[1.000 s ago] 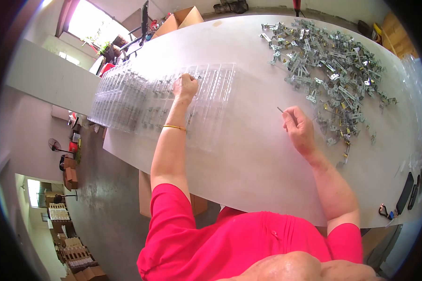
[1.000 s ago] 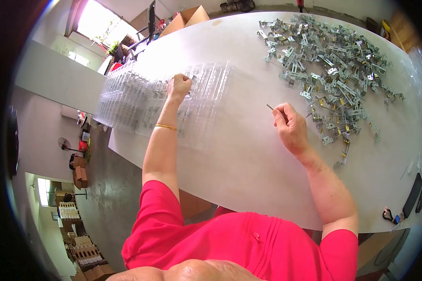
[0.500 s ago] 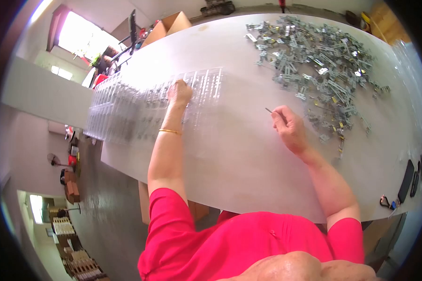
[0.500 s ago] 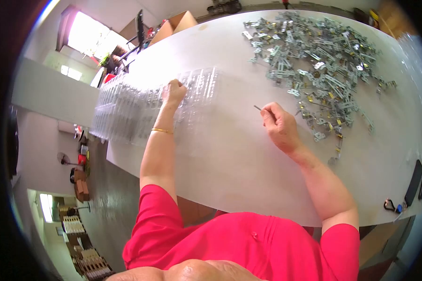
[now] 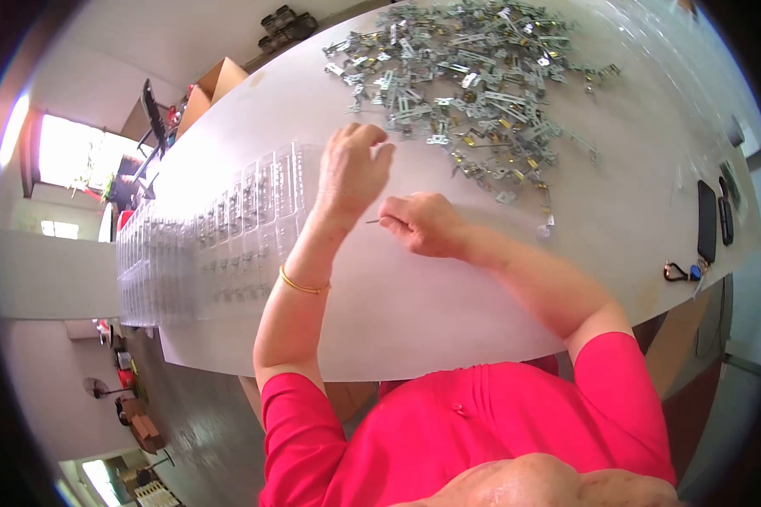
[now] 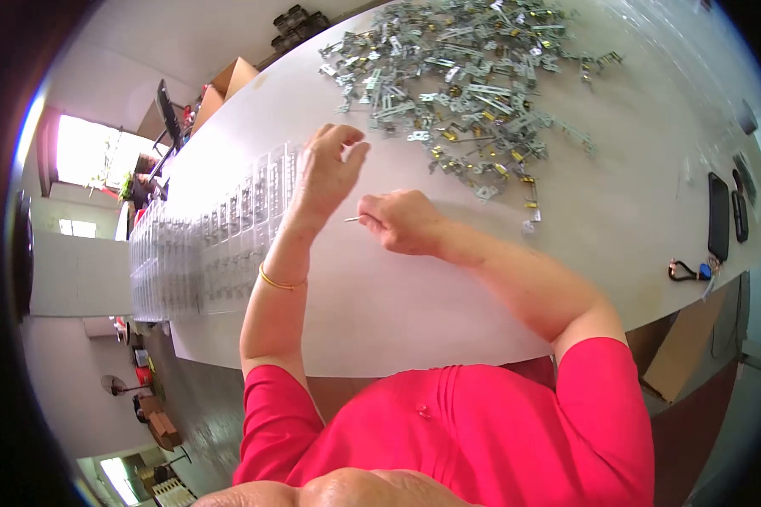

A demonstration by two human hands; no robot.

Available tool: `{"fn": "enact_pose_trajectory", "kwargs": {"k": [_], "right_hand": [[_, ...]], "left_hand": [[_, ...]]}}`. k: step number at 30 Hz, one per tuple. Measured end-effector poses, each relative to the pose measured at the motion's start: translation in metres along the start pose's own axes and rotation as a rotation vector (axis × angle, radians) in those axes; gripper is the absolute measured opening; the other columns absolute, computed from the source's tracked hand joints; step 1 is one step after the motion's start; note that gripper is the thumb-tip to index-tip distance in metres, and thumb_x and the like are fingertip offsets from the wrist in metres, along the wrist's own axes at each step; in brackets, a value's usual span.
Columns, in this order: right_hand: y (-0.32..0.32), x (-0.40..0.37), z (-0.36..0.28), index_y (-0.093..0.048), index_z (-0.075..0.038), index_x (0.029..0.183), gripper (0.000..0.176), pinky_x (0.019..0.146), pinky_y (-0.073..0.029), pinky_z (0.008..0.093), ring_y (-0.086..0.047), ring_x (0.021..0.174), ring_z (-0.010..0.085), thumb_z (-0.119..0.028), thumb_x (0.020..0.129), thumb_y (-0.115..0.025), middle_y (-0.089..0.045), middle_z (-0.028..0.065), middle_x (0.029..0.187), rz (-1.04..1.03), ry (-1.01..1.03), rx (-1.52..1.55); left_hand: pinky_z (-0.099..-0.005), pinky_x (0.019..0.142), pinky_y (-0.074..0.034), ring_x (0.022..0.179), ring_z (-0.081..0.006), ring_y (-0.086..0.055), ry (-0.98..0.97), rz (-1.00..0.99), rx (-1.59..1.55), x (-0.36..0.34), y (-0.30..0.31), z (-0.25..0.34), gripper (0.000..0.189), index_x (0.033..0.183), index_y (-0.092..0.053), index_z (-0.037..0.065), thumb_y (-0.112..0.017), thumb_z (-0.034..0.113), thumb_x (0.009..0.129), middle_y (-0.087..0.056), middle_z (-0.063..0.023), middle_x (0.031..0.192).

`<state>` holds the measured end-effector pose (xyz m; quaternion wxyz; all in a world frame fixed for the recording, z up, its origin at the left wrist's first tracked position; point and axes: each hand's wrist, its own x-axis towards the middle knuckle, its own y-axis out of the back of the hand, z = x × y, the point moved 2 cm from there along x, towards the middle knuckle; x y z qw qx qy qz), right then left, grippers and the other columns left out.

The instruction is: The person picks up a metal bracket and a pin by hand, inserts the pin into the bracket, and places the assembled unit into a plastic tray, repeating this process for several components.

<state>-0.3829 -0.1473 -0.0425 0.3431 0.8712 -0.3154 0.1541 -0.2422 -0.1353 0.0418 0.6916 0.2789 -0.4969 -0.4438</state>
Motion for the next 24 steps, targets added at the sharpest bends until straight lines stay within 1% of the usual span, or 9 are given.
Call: {"fn": "enact_pose_trajectory", "kwargs": {"k": [5,7,8,10,14,17,19,23,24], "right_hand": [[0.000,-0.002,0.001,-0.063,-0.008,0.089,0.007,0.072,-0.049,0.0448,-0.066,0.082,0.0322,-0.013,0.091,-0.059,-0.067,0.0135,0.082,-0.184,-0.036,-0.127],[-0.004,-0.002,0.001,-0.063,-0.006,0.089,0.004,0.081,-0.046,0.0427,-0.062,0.092,0.0263,-0.007,0.088,-0.059,-0.067,0.0113,0.089,-0.034,0.267,-0.338],[-0.006,-0.004,0.003,-0.063,-0.006,0.089,0.004,0.081,-0.046,0.0427,-0.062,0.092,0.0263,-0.007,0.088,-0.059,-0.067,0.0113,0.089,-0.027,0.264,-0.337],[-0.002,-0.002,-0.001,-0.062,-0.005,0.091,0.009,0.087,-0.042,0.0405,-0.057,0.099,0.0238,-0.001,0.085,-0.058,-0.065,0.0099,0.094,-0.158,0.042,0.002],[-0.011,-0.005,0.009,-0.061,-0.004,0.095,0.014,0.085,-0.042,0.0397,-0.057,0.097,0.0255,0.002,0.082,-0.058,-0.064,0.0097,0.094,-0.020,0.079,0.128],[-0.014,-0.004,0.011,-0.060,-0.005,0.111,0.037,0.091,-0.045,0.0395,-0.056,0.109,0.0271,0.006,0.076,-0.062,-0.062,0.0102,0.107,-0.069,0.078,0.056],[-0.007,-0.003,0.003,-0.062,-0.005,0.097,0.015,0.085,-0.044,0.0400,-0.059,0.098,0.0264,0.000,0.083,-0.058,-0.064,0.0100,0.095,0.014,0.116,0.128],[-0.005,-0.003,0.004,-0.062,-0.005,0.098,0.011,0.082,-0.047,0.0435,-0.063,0.094,0.0304,-0.007,0.087,-0.059,-0.067,0.0120,0.091,0.089,0.181,0.045],[0.000,-0.002,0.000,-0.063,-0.006,0.097,0.010,0.079,-0.049,0.0448,-0.065,0.089,0.0326,-0.011,0.089,-0.060,-0.067,0.0129,0.087,-0.022,0.103,-0.009]], "left_hand": [[-0.0421,0.076,-0.049,0.082,-0.0302,-0.062,0.003,-0.150,-0.022,0.002,-0.025,0.055,0.026,0.088,-0.066,0.000,-0.072,0.025,0.084,-0.065,-0.0142,0.088],[-0.0424,0.075,-0.049,0.082,-0.0310,-0.062,0.013,-0.200,0.009,0.000,-0.032,0.062,0.029,0.086,-0.066,0.000,-0.071,0.028,0.084,-0.065,-0.0149,0.086],[-0.0427,0.075,-0.049,0.082,-0.0318,-0.062,0.028,-0.245,0.038,0.000,-0.035,0.064,0.032,0.084,-0.065,-0.001,-0.071,0.031,0.084,-0.065,-0.0156,0.085],[-0.0431,0.075,-0.049,0.082,-0.0330,-0.062,0.045,-0.318,0.039,0.001,-0.041,0.065,0.032,0.083,-0.066,-0.001,-0.071,0.031,0.084,-0.064,-0.0162,0.084],[-0.0455,0.075,-0.048,0.083,-0.0368,-0.062,0.059,-0.403,0.053,0.002,-0.048,0.070,0.027,0.081,-0.066,-0.001,-0.069,0.026,0.084,-0.064,-0.0184,0.084],[-0.0470,0.074,-0.049,0.082,-0.0376,-0.062,-0.024,-0.358,0.010,0.001,-0.052,0.065,0.021,0.082,-0.065,-0.001,-0.066,0.020,0.085,-0.064,-0.0183,0.086],[-0.0470,0.073,-0.049,0.082,-0.0375,-0.062,-0.034,-0.306,0.020,0.001,-0.051,0.065,0.018,0.082,-0.064,0.000,-0.065,0.018,0.086,-0.064,-0.0177,0.086],[-0.0450,0.067,-0.048,0.077,-0.0363,-0.062,-0.098,-0.108,0.007,0.009,-0.037,0.062,0.014,0.082,-0.061,0.000,-0.065,0.013,0.086,-0.063,-0.0160,0.083],[-0.0450,0.067,-0.048,0.077,-0.0363,-0.062,-0.099,-0.107,0.007,0.012,-0.029,0.064,0.014,0.082,-0.061,0.000,-0.065,0.013,0.086,-0.063,-0.0160,0.083]]}}
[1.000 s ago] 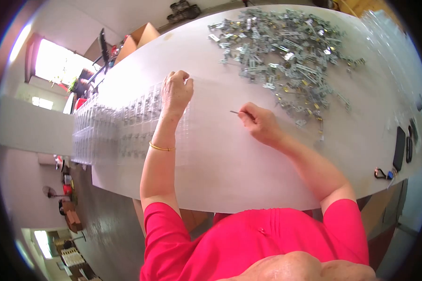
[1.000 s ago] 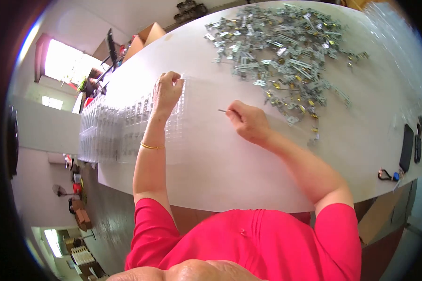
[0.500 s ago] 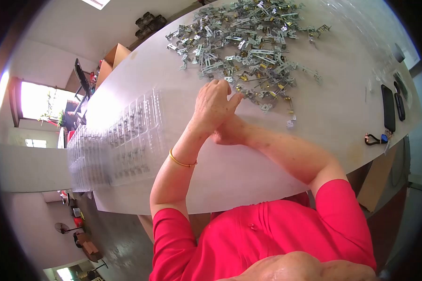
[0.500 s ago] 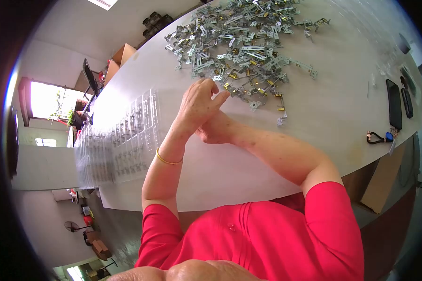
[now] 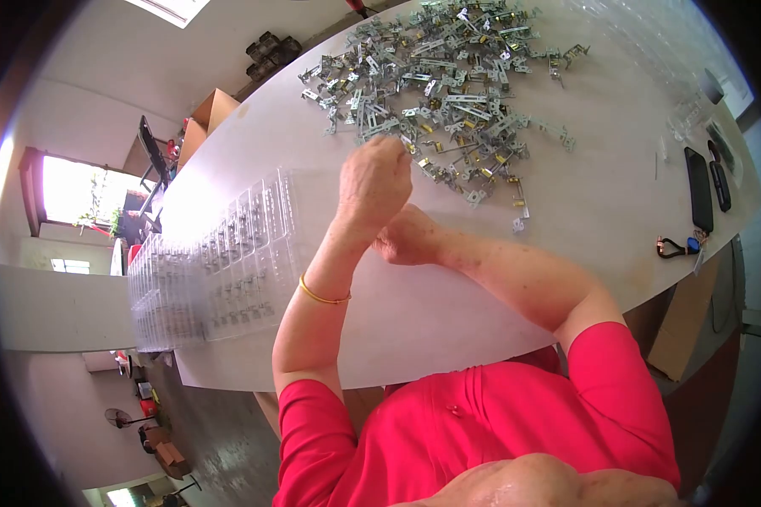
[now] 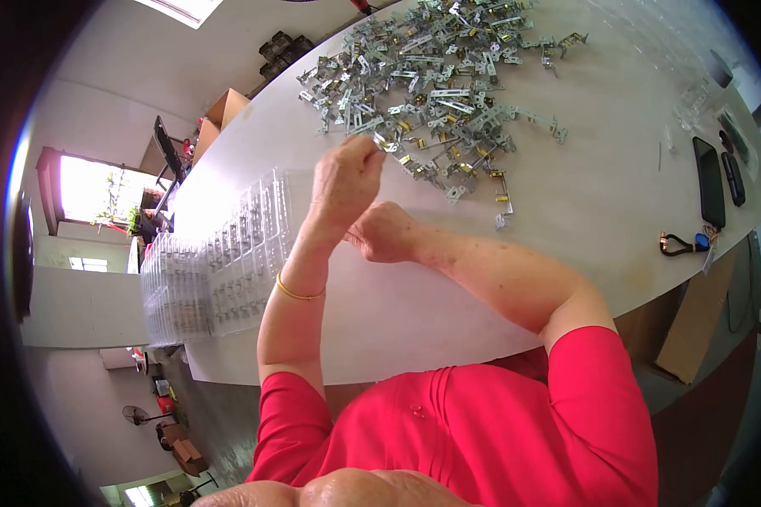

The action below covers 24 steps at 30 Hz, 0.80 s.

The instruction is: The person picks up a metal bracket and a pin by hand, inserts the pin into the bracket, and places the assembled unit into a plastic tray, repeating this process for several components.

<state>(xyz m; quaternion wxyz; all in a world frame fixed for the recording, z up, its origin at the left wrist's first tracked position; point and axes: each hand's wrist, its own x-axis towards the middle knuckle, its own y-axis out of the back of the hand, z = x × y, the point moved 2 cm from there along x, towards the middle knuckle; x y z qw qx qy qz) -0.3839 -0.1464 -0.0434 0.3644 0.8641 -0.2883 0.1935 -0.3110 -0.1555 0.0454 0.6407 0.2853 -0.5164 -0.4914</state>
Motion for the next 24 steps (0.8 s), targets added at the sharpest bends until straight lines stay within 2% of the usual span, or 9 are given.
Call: {"fn": "enact_pose_trajectory", "kwargs": {"k": [2,4,8,11,13,16,19,22,24], "right_hand": [[-0.001,0.001,0.000,-0.063,-0.006,0.097,0.012,0.076,-0.050,0.0462,-0.066,0.085,0.0349,-0.015,0.091,-0.061,-0.068,0.0138,0.084,-0.115,-0.073,-0.046],[-0.004,0.001,0.002,-0.064,-0.007,0.094,0.012,0.069,-0.050,0.0481,-0.065,0.077,0.0376,-0.019,0.092,-0.062,-0.068,0.0141,0.082,-0.001,-0.023,-0.017],[0.006,0.000,-0.004,-0.064,-0.008,0.091,0.009,0.066,-0.050,0.0456,-0.065,0.075,0.0363,-0.017,0.091,-0.062,-0.068,0.0142,0.080,-0.086,-0.138,0.033],[0.012,0.000,-0.003,-0.064,-0.010,0.094,0.008,0.064,-0.050,0.0425,-0.064,0.070,0.0337,-0.016,0.090,-0.062,-0.065,0.0149,0.076,-0.141,-0.147,0.316],[0.012,0.001,0.000,-0.062,-0.006,0.093,0.004,0.061,-0.047,0.0284,-0.055,0.065,0.0119,-0.010,0.092,-0.061,-0.060,0.0037,0.074,-0.256,-0.256,0.452],[0.009,0.000,0.011,-0.063,-0.006,0.093,0.004,0.061,-0.045,0.0252,-0.053,0.067,0.0075,-0.010,0.093,-0.061,-0.059,-0.0010,0.075,-0.312,-0.488,0.832],[0.012,0.000,0.011,-0.063,-0.007,0.090,0.009,0.061,-0.045,0.0238,-0.054,0.067,0.0074,-0.014,0.095,-0.060,-0.059,-0.0017,0.075,-0.188,-0.495,0.909],[0.010,0.003,0.015,-0.063,-0.006,0.092,0.013,0.062,-0.046,0.0238,-0.055,0.066,0.0076,-0.016,0.099,-0.059,-0.059,-0.0004,0.074,-0.055,-0.549,0.851],[0.009,0.005,0.018,-0.062,-0.006,0.095,0.014,0.062,-0.047,0.0243,-0.055,0.067,0.0078,-0.016,0.101,-0.056,-0.060,0.0004,0.075,0.079,-0.551,0.885]], "left_hand": [[-0.0482,0.073,-0.048,0.083,-0.0365,-0.062,0.061,0.078,-0.067,0.004,0.025,0.008,0.013,0.081,-0.062,0.002,-0.062,0.014,0.086,-0.064,-0.0142,0.084],[-0.0458,0.068,-0.047,0.077,-0.0361,-0.061,0.049,0.150,-0.056,-0.002,0.045,0.016,0.014,0.080,-0.060,0.001,-0.063,0.014,0.087,-0.062,-0.0152,0.081],[-0.0419,0.062,-0.044,0.063,-0.0320,-0.057,0.330,0.143,-0.114,-0.032,0.061,-0.010,0.023,0.076,-0.055,-0.002,-0.063,0.016,0.088,-0.059,-0.0169,0.072],[-0.0411,0.061,-0.043,0.059,-0.0241,-0.051,0.672,0.123,-0.141,-0.065,0.059,-0.039,0.028,0.074,-0.056,-0.003,-0.066,0.020,0.087,-0.054,-0.0158,0.062],[-0.0404,0.061,-0.044,0.060,-0.0241,-0.052,0.715,0.137,-0.148,-0.090,0.050,-0.048,0.027,0.075,-0.057,-0.003,-0.066,0.020,0.087,-0.055,-0.0164,0.064],[-0.0411,0.064,-0.047,0.065,-0.0295,-0.059,0.785,0.095,-0.131,-0.116,0.043,-0.050,0.026,0.080,-0.062,-0.003,-0.064,0.021,0.087,-0.061,-0.0197,0.070],[-0.0478,0.074,-0.049,0.079,-0.0412,-0.063,0.766,-0.028,-0.086,-0.138,0.030,-0.052,0.027,0.082,-0.064,-0.002,-0.060,0.023,0.089,-0.066,-0.0213,0.079],[-0.0429,0.064,-0.049,0.065,-0.0333,-0.063,0.623,-0.117,0.006,-0.151,0.032,-0.047,0.033,0.079,-0.064,-0.003,-0.067,0.028,0.087,-0.063,-0.0192,0.068],[-0.0444,0.071,-0.050,0.075,-0.0362,-0.065,0.654,-0.166,-0.029,-0.150,0.038,-0.045,0.038,0.079,-0.064,-0.004,-0.067,0.033,0.086,-0.066,-0.0206,0.076]]}}
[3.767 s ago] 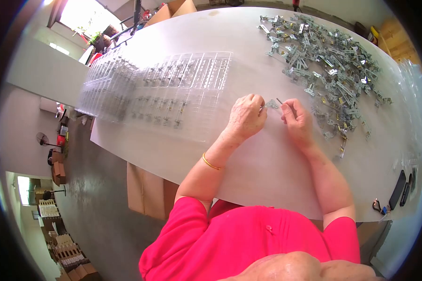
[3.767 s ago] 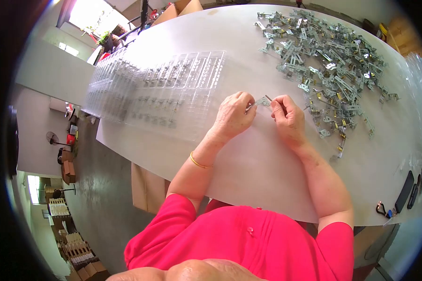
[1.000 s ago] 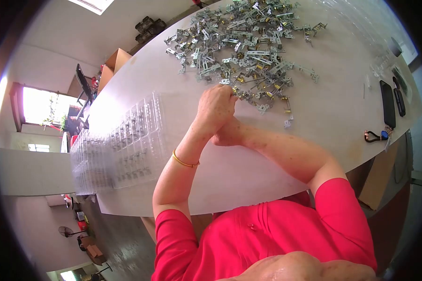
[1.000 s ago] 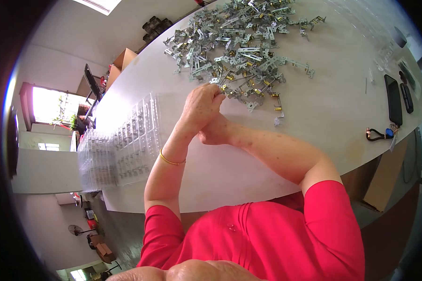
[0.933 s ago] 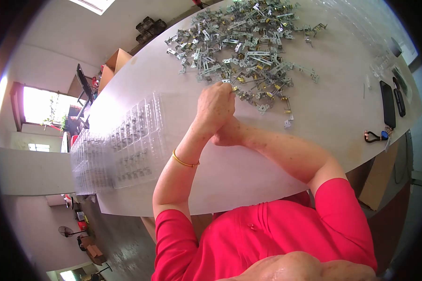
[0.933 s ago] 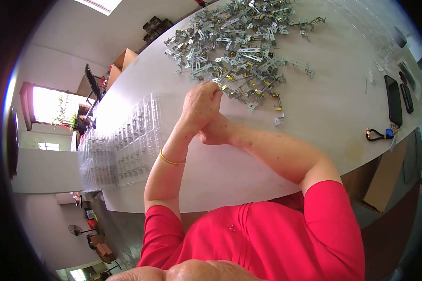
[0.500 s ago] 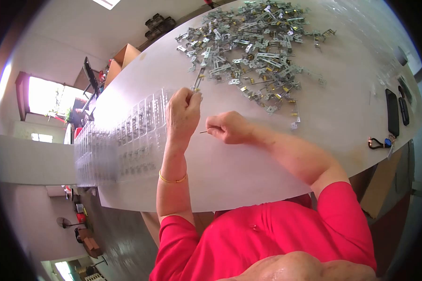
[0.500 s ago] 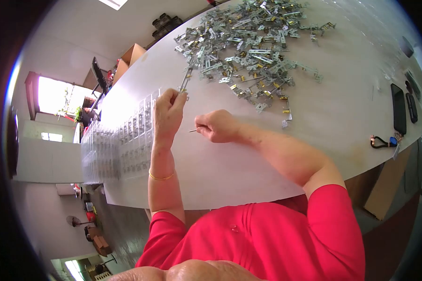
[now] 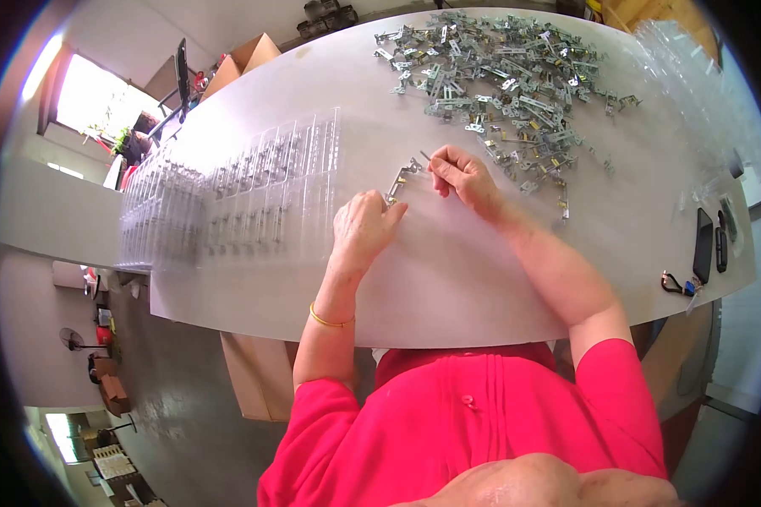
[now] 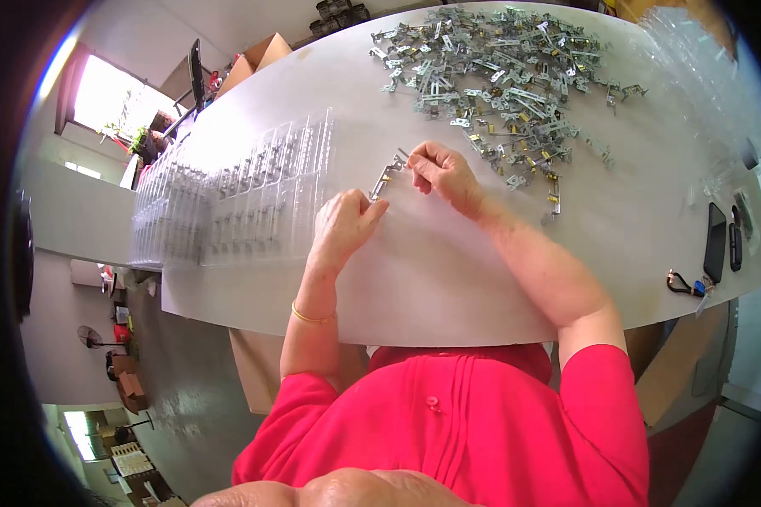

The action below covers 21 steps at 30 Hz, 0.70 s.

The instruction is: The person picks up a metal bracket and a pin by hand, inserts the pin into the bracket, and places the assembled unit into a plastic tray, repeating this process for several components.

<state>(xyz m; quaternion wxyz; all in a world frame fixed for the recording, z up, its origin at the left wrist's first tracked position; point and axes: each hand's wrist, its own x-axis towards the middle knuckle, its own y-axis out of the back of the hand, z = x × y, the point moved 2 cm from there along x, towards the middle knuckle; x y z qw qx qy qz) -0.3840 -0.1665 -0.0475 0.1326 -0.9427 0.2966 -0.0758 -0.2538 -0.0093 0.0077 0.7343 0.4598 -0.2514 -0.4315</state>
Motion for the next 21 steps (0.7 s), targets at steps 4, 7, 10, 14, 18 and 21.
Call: {"fn": "enact_pose_trajectory", "kwargs": {"k": [4,7,10,14,18,21], "right_hand": [[-0.002,0.003,0.005,-0.060,-0.006,0.096,0.014,0.061,-0.047,0.0245,-0.055,0.066,0.0081,-0.017,0.102,-0.054,-0.060,0.0011,0.075,0.038,0.034,-0.025],[-0.007,-0.002,0.004,-0.061,-0.006,0.096,0.013,0.059,-0.046,0.0243,-0.055,0.064,0.0079,-0.017,0.101,-0.056,-0.060,0.0007,0.074,0.117,0.066,-0.169],[-0.013,-0.012,0.005,-0.061,-0.007,0.095,0.012,0.058,-0.046,0.0241,-0.054,0.063,0.0080,-0.018,0.100,-0.058,-0.060,0.0003,0.073,0.227,0.097,-0.252],[-0.015,-0.022,0.011,-0.061,-0.007,0.095,0.012,0.058,-0.045,0.0238,-0.054,0.062,0.0079,-0.018,0.100,-0.059,-0.061,0.0001,0.072,0.235,0.150,-0.294],[-0.014,-0.024,0.009,-0.061,-0.008,0.096,0.013,0.058,-0.045,0.0233,-0.054,0.062,0.0073,-0.020,0.100,-0.060,-0.061,0.0001,0.072,0.329,0.155,-0.257],[-0.015,-0.025,0.010,-0.061,-0.008,0.096,0.013,0.057,-0.045,0.0231,-0.054,0.062,0.0068,-0.021,0.100,-0.061,-0.061,0.0000,0.072,0.331,0.180,-0.244]], "left_hand": [[-0.0449,0.079,-0.049,0.089,-0.0375,-0.063,-0.083,0.252,0.056,0.017,-0.003,0.008,0.038,0.081,-0.064,-0.004,-0.068,0.034,0.085,-0.066,-0.0227,0.089],[-0.0460,0.083,-0.049,0.093,-0.0380,-0.062,-0.113,0.262,0.002,0.043,-0.026,0.003,0.034,0.084,-0.063,-0.002,-0.067,0.032,0.084,-0.064,-0.0230,0.091],[-0.0470,0.084,-0.049,0.092,-0.0381,-0.062,-0.137,0.250,0.000,0.053,-0.044,-0.003,0.030,0.085,-0.063,-0.001,-0.065,0.029,0.084,-0.064,-0.0227,0.091],[-0.0478,0.085,-0.049,0.094,-0.0385,-0.062,-0.241,0.364,-0.044,0.049,-0.057,-0.002,0.026,0.087,-0.061,-0.001,-0.064,0.024,0.083,-0.063,-0.0226,0.091],[-0.0475,0.080,-0.050,0.088,-0.0400,-0.063,-0.260,0.464,-0.240,0.040,-0.056,-0.003,0.024,0.091,-0.058,-0.001,-0.065,0.021,0.083,-0.064,-0.0217,0.088],[-0.0425,0.074,-0.052,0.077,-0.0348,-0.065,-0.198,0.400,-0.487,0.036,-0.048,0.002,0.025,0.094,-0.054,-0.001,-0.068,0.016,0.084,-0.065,-0.0188,0.084]]}}
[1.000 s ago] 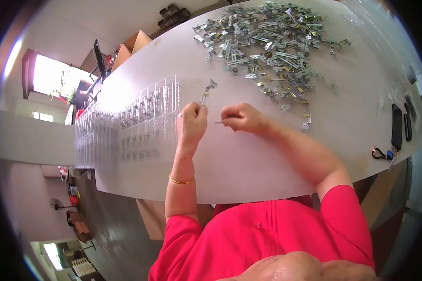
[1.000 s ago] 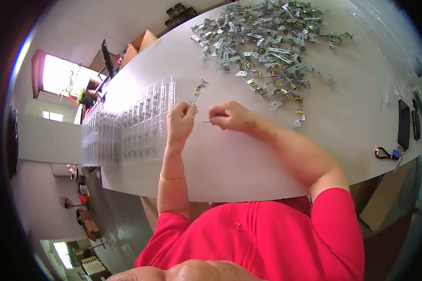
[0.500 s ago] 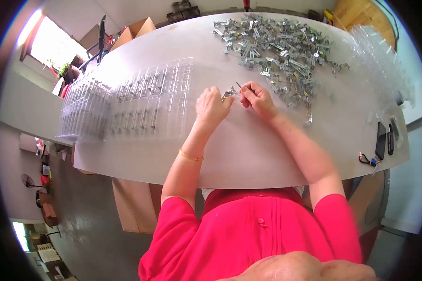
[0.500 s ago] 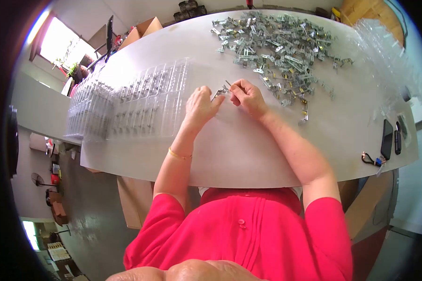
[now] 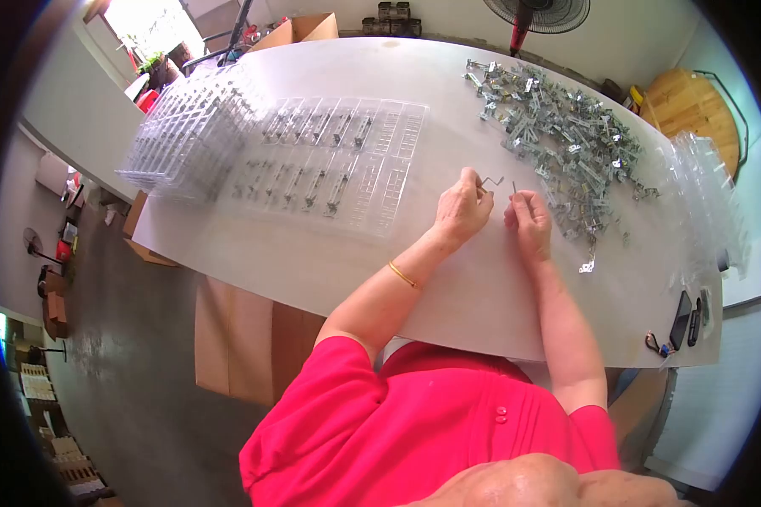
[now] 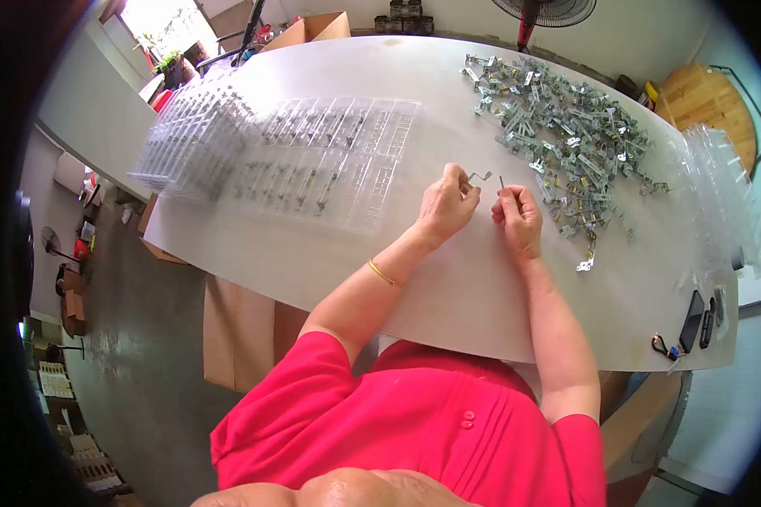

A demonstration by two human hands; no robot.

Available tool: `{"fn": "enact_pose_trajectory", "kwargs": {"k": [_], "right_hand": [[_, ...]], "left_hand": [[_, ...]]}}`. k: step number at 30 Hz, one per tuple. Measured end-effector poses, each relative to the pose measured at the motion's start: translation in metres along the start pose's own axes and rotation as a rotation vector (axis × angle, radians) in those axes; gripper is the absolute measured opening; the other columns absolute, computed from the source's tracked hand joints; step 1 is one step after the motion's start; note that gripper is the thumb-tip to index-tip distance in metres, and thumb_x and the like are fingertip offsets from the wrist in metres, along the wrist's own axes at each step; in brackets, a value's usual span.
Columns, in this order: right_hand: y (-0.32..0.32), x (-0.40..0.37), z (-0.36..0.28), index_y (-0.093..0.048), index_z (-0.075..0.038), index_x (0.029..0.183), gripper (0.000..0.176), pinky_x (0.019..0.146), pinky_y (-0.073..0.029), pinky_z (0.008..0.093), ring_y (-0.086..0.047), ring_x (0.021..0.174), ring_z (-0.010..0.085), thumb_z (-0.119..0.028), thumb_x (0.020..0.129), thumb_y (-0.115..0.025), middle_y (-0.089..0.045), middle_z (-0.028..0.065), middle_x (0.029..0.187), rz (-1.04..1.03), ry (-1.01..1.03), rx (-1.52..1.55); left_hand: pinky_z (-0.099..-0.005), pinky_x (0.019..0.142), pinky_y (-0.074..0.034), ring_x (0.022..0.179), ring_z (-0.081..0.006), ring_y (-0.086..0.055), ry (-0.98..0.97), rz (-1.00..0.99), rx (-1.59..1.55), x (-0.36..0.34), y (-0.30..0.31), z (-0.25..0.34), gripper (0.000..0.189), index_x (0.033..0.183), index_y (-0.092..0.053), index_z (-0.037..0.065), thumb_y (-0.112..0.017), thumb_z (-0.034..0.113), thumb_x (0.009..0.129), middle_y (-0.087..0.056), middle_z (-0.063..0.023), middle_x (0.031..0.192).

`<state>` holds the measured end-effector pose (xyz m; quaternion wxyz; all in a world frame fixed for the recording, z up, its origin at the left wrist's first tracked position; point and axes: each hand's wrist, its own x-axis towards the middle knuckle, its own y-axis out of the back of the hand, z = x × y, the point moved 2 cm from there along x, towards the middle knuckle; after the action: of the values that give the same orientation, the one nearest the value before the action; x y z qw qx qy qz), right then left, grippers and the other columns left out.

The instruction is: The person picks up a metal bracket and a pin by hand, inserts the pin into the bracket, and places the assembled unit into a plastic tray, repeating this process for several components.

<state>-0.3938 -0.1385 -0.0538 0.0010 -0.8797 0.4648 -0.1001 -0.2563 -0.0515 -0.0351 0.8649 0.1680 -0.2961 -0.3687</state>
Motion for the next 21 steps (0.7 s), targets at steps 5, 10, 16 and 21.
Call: {"fn": "enact_pose_trajectory", "kwargs": {"k": [5,10,16,21], "right_hand": [[-0.007,0.001,-0.007,-0.062,-0.008,0.097,0.012,0.055,-0.044,0.0225,-0.053,0.061,0.0063,-0.020,0.099,-0.063,-0.060,-0.0004,0.071,0.033,0.011,-0.055],[-0.016,0.004,-0.011,-0.063,-0.008,0.098,0.011,0.055,-0.044,0.0217,-0.053,0.061,0.0053,-0.018,0.098,-0.064,-0.060,-0.0018,0.070,0.057,-0.050,-0.060],[-0.025,0.017,-0.009,-0.064,-0.007,0.100,0.011,0.057,-0.045,0.0212,-0.055,0.063,0.0050,-0.018,0.099,-0.063,-0.059,-0.0028,0.071,0.032,-0.042,-0.100],[-0.028,0.029,-0.005,-0.065,-0.006,0.101,0.009,0.059,-0.046,0.0222,-0.055,0.065,0.0047,-0.015,0.098,-0.064,-0.061,-0.0030,0.073,-0.010,0.024,-0.131]], "left_hand": [[-0.0316,0.064,-0.051,0.072,-0.0129,-0.059,0.255,-0.003,-0.339,0.005,0.005,-0.006,0.033,0.103,-0.052,-0.002,-0.075,0.015,0.085,-0.063,-0.0068,0.080],[-0.0242,0.058,-0.048,0.067,-0.0075,-0.055,0.304,0.024,-0.628,0.009,0.004,-0.019,0.032,0.112,-0.055,-0.003,-0.071,0.013,0.090,-0.059,-0.0015,0.080],[-0.0195,0.050,-0.042,0.060,-0.0025,-0.051,0.390,-0.017,-0.663,0.010,0.014,-0.023,0.029,0.116,-0.056,-0.002,-0.068,0.011,0.093,-0.058,0.0021,0.077],[-0.0205,0.055,-0.043,0.065,-0.0030,-0.052,0.405,-0.040,-0.593,0.009,0.014,-0.021,0.027,0.113,-0.058,-0.001,-0.069,0.011,0.092,-0.061,0.0011,0.079]]}}
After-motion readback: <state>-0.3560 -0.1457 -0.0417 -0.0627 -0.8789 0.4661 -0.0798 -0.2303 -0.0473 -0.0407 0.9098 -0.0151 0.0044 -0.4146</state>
